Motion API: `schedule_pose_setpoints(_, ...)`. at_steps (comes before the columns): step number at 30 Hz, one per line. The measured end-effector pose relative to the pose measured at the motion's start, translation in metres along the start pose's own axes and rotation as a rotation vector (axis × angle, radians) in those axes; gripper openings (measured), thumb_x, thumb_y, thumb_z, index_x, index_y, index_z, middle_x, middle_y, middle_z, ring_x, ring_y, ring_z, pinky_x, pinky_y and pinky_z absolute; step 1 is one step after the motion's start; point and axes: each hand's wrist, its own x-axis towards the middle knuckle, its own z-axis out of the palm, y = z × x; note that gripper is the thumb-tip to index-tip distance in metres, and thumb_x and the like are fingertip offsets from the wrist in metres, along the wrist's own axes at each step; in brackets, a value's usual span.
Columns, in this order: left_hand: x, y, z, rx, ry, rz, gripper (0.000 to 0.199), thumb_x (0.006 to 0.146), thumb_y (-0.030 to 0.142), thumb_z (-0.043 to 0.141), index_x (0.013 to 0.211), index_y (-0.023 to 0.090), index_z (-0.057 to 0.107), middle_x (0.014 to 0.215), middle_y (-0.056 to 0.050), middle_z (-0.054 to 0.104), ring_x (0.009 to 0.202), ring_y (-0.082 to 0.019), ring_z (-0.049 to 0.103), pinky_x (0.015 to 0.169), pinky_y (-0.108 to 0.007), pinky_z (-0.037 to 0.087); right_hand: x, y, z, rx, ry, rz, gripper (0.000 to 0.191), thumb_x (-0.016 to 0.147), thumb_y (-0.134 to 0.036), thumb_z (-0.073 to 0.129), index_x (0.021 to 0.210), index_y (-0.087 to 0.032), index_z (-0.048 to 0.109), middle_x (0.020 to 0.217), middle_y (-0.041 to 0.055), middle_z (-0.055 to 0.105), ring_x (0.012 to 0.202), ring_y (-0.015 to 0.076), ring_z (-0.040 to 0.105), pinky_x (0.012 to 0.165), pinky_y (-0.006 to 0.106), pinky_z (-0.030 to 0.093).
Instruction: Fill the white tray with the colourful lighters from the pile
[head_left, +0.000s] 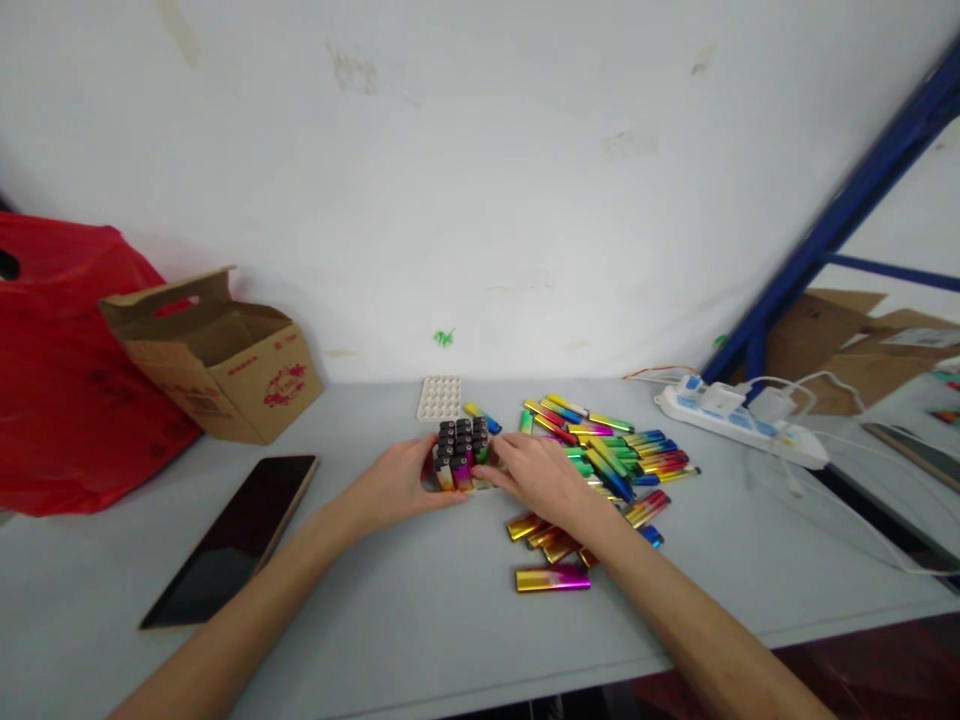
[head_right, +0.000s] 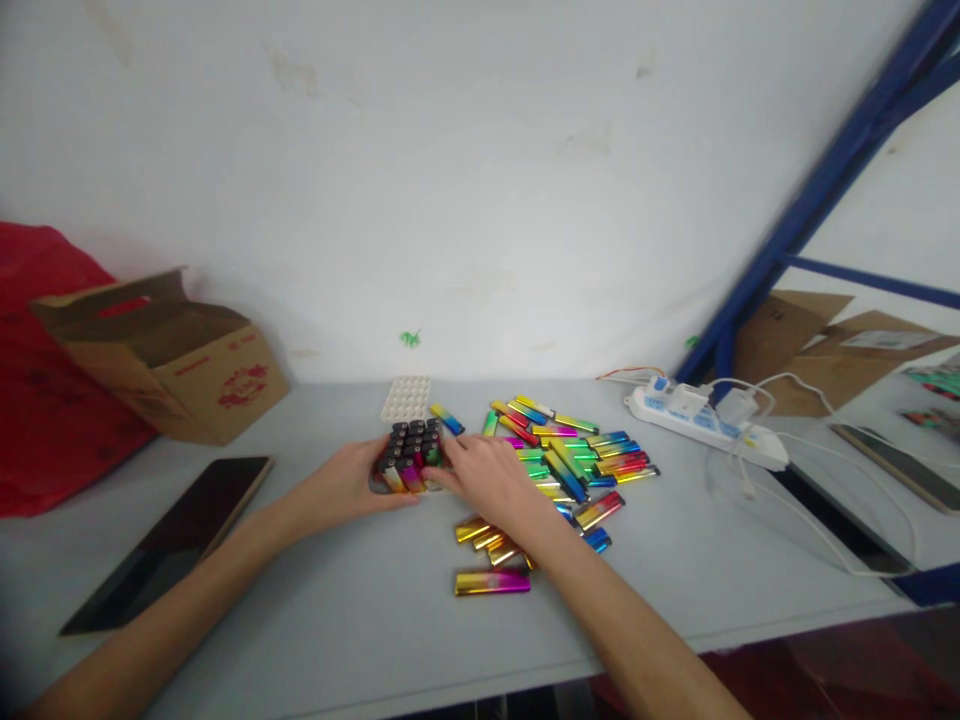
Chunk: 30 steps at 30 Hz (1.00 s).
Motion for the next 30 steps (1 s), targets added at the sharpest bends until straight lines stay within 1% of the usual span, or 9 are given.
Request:
schedule_pose_setpoints(3,0.000,0.000,0.000,-0.004,0.002,0.004,0.066,0.081,0.063,0.085,0.129,0.019,0.071,0.116,-0.010,0.084,0.092,-0.030,0.077,0.082,-0.038,0.059,-0.005,0.011,-0.012,0.049,0.005,-0.058,0.047,0.116,-0.062,0.054,0.103,-0.021,0.075,0.098,0.0108,0.078,0.092,0.0259,0.071,0.087,0.035,0.049)
schedule_pose_setpoints(6,0.001,0.001,-0.001,0.010,0.000,-0.004,0.062,0.079,0.062,0.085,0.123,0.020,0.071,0.113,-0.010,0.083,0.092,-0.030,0.076,0.083,-0.039,0.060,-0.007,0.031,-0.023,0.020,0.100,0.045,0.047,0.122,-0.052,0.043,0.102,-0.022,0.073,0.097,0.0085,0.077,0.089,0.0236,0.070,0.084,0.033,0.046)
schedule_pose_setpoints(9,0.001,0.001,-0.002,0.025,-0.011,-0.039,0.061,0.076,0.064,0.085,0.116,0.020,0.070,0.109,-0.011,0.083,0.088,-0.030,0.077,0.077,-0.038,0.059,-0.005,0.055,-0.028,-0.053,0.168,0.173,0.032,0.121,-0.036,0.049,0.107,-0.020,0.073,0.104,0.0098,0.077,0.095,0.0241,0.070,0.088,0.033,0.048)
schedule_pose_setpoints(11,0.001,0.000,-0.003,0.048,-0.012,-0.058,0.059,0.075,0.066,0.085,0.111,0.021,0.070,0.103,-0.011,0.083,0.083,-0.030,0.076,0.071,-0.037,0.057,-0.002,0.066,-0.026,-0.090,0.152,0.184,0.021,0.117,-0.027,0.056,0.116,-0.018,0.074,0.116,0.0124,0.077,0.107,0.0251,0.071,0.096,0.033,0.049)
schedule_pose_setpoints(13,0.001,-0.002,-0.006,0.064,-0.002,-0.059,0.056,0.073,0.065,0.086,0.106,0.022,0.071,0.098,-0.009,0.083,0.079,-0.029,0.075,0.067,-0.037,0.055,0.002,0.069,-0.022,-0.127,0.124,0.171,0.019,0.115,-0.027,0.060,0.123,-0.017,0.075,0.124,0.0143,0.076,0.117,0.0267,0.070,0.103,0.034,0.049)
schedule_pose_setpoints(16,-0.001,-0.004,-0.012,0.049,-0.011,-0.033,0.055,0.070,0.061,0.090,0.106,0.024,0.072,0.097,-0.006,0.085,0.079,-0.029,0.076,0.068,-0.036,0.056,0.010,0.061,-0.014,-0.176,0.096,0.206,0.031,0.117,-0.039,0.058,0.129,-0.015,0.075,0.124,0.0160,0.077,0.118,0.0294,0.071,0.104,0.038,0.050)
schedule_pose_setpoints(19,-0.004,-0.005,-0.016,0.016,-0.041,-0.009,0.057,0.072,0.057,0.091,0.114,0.023,0.072,0.109,-0.007,0.087,0.091,-0.032,0.080,0.081,-0.038,0.061,0.020,0.048,-0.009,-0.216,0.072,0.224,0.038,0.118,-0.043,0.055,0.134,-0.015,0.075,0.127,0.0180,0.077,0.122,0.0317,0.071,0.106,0.041,0.051)
schedule_pose_setpoints(25,-0.005,-0.010,-0.016,-0.021,-0.035,0.017,0.067,0.071,0.052,0.094,0.128,0.025,0.072,0.130,-0.011,0.085,0.115,-0.037,0.081,0.102,-0.043,0.062,0.044,0.027,-0.007,-0.263,-0.011,0.186,0.036,0.117,-0.044,0.055,0.132,-0.018,0.076,0.133,0.0176,0.076,0.127,0.0328,0.069,0.110,0.046,0.049)
schedule_pose_setpoints(30,-0.004,-0.011,-0.016,0.020,-0.036,0.001,0.061,0.071,0.054,0.092,0.120,0.024,0.071,0.123,-0.010,0.085,0.109,-0.036,0.081,0.099,-0.043,0.063,0.067,0.011,-0.003,-0.247,-0.077,0.217,0.024,0.109,-0.032,0.068,0.125,-0.016,0.076,0.137,0.0204,0.074,0.131,0.0357,0.068,0.108,0.048,0.050)
